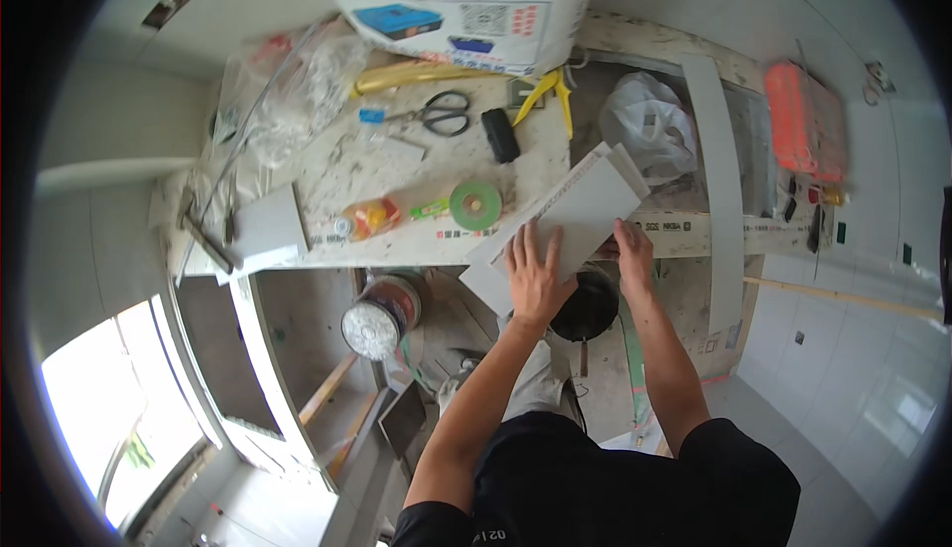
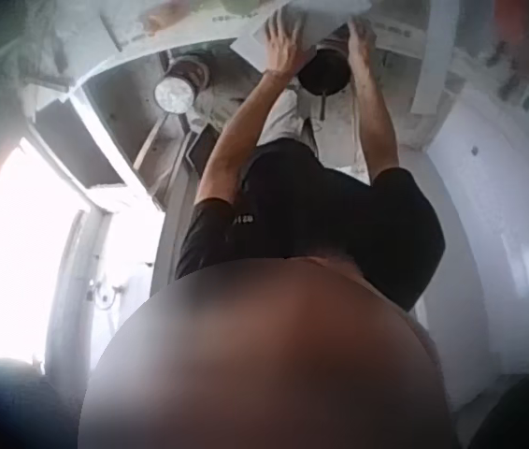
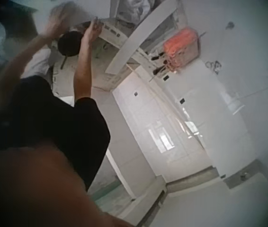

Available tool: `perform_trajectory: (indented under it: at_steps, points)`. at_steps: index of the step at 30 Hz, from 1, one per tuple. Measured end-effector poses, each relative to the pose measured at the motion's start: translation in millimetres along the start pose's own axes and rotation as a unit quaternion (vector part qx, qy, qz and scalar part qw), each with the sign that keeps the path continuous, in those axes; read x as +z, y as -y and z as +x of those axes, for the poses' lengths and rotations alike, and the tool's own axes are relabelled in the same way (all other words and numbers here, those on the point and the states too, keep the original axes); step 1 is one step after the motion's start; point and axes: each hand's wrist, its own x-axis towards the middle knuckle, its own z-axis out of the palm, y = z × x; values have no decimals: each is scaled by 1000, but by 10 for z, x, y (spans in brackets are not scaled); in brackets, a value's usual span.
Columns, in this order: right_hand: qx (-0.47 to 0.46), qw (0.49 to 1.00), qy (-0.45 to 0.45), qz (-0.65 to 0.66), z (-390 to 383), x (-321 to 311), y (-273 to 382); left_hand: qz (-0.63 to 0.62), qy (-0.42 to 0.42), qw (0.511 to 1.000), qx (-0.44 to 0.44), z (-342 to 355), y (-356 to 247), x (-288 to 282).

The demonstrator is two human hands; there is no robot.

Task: Apply mortar to ceramic tiles and install them on a wall surface.

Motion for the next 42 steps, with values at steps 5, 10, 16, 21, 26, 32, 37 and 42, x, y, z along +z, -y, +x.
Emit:
perform_trajectory:
  at_steps: [5,10,16,21,26,32,37,42]
  points:
    - [-9,999,29,-36,134,100,-139,-37,-13,999,-12,13,145,-83]
    - [-35,999,22,-29,163,104,-181,-40,-13,999,-32,-21,128,-38]
    - [-21,999,18,-26,64,149,-72,-43,-18,999,-26,-38,160,10]
    - [-38,998,-10,-45,180,-20,-280,-38,-10,999,-26,-41,99,30]
    - [-4,1000,15,-19,-18,221,-66,-16,-5,999,-30,-92,181,58]
    - [-19,1000,4,-6,-69,172,52,-70,-62,996,3,-31,198,-70]
    - [-372,869,84,-315,-214,129,623,-90,-65,993,-43,-433,294,-875]
    - [-449,694,300,-476,-48,409,1356,-11,-109,991,-82,-1257,734,-1785]
